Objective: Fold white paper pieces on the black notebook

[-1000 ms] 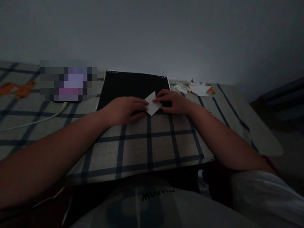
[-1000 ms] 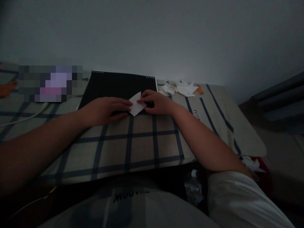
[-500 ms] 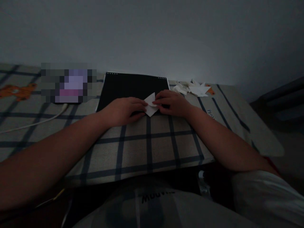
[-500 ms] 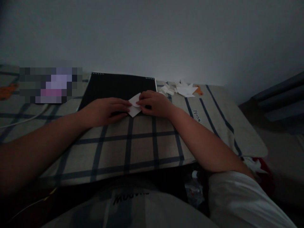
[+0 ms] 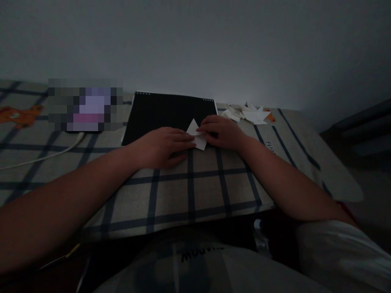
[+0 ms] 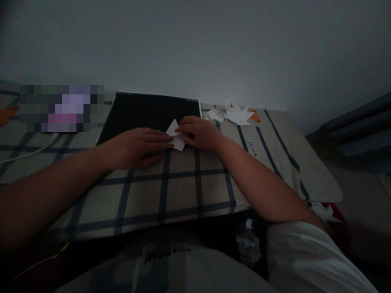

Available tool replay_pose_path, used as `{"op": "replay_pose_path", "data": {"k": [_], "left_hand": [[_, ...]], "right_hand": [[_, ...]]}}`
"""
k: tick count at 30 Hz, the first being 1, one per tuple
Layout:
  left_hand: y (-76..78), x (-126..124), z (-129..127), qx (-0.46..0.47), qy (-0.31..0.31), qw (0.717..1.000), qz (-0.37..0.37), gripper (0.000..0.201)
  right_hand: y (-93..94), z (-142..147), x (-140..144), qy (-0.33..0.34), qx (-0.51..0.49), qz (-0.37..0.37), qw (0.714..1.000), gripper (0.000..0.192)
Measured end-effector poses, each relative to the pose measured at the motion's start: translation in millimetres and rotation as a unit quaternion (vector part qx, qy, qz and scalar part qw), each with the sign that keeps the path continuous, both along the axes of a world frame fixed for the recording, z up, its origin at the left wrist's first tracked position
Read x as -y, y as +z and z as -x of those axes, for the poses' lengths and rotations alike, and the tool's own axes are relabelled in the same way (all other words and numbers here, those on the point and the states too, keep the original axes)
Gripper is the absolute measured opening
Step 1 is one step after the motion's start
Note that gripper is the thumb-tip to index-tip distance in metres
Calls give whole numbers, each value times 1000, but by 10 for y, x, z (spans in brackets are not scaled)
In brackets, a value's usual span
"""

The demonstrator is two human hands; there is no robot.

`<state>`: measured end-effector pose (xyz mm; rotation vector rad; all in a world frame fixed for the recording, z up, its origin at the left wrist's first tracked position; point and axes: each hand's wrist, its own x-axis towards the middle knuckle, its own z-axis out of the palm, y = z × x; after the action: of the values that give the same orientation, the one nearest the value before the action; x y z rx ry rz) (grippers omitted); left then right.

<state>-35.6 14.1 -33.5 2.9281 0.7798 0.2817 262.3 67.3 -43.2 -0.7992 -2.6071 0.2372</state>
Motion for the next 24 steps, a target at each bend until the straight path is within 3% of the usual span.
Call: {"op": "replay_pose_path", "data": {"k": [8,14,24], "left_hand": [[-26,32,3,0,-28,1000,-2,52],[39,-12,-6,23,11,999,-26,52],[63,2,5,0,-6,1000,1,51]], "right_hand": [[15,-29,-75,45,-8,13,999,28],[41,-70,-90,65,-7,9,998,32],[182,-91,-52,72,9,53,996,32]]}}
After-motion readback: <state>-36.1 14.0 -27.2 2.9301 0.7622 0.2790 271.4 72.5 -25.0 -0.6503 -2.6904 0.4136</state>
